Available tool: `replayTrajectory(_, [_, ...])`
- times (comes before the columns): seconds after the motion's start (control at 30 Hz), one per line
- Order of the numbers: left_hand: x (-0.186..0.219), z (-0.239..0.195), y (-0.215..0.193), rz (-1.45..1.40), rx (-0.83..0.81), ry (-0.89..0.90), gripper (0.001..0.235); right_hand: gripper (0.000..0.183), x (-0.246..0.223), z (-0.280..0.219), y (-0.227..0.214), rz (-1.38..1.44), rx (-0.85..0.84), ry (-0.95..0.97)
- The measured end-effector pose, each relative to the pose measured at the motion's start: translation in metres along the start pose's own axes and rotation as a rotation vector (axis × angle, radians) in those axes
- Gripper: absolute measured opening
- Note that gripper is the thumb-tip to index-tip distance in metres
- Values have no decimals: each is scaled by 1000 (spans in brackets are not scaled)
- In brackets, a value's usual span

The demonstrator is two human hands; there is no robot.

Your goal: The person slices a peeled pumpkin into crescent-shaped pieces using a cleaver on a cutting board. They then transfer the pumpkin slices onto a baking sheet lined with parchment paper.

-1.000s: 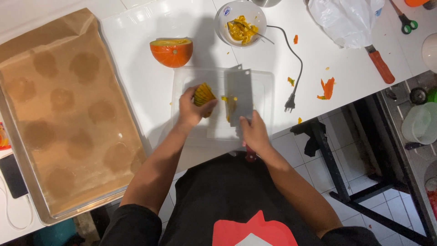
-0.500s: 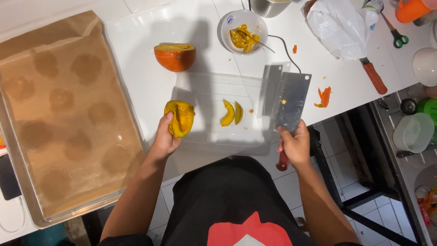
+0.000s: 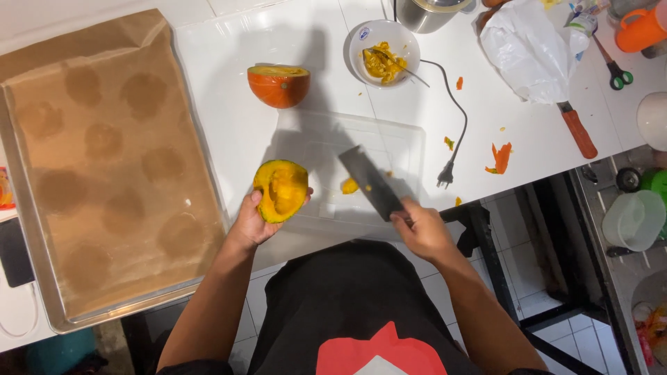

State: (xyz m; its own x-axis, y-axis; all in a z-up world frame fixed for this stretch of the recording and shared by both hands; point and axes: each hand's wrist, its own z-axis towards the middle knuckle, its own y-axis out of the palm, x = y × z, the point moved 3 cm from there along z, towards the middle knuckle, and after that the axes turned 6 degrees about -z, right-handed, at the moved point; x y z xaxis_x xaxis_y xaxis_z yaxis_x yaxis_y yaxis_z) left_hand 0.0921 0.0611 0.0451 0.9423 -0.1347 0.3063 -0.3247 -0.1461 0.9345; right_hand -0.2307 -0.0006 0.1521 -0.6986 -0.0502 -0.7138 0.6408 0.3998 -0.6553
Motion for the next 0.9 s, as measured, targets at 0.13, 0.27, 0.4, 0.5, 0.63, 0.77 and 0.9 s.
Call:
replayTrajectory(0.13, [6,-13,24,-19,-42,-7,87,13,-9,-3,7,-420,-259,-117])
replayTrajectory(0.27, [-1,-30,52,-159,-120,-31,97,27,-12,-1,2,-607,-357,-33])
replayTrajectory(0.4, [13,-37,100,-146,-315,-67,107,32,30,9,4,-704,-329,-37])
replayTrajectory(0.5, [18,-39,130,-150,-412,-54,100,42,40,11,1,-709,-273,-27])
replayTrajectory(0.63, [22,-43,147,-97,-601,-87,98,30,22,12,-4,-700,-337,103])
replayTrajectory(0.77, [35,-48,193,153,-704,-137,102,19,18,12,-3,-595,-372,179])
replayTrajectory(0.9, [50,-77,281,380,-582,55,104,21,23,18,-3,-616,-338,170])
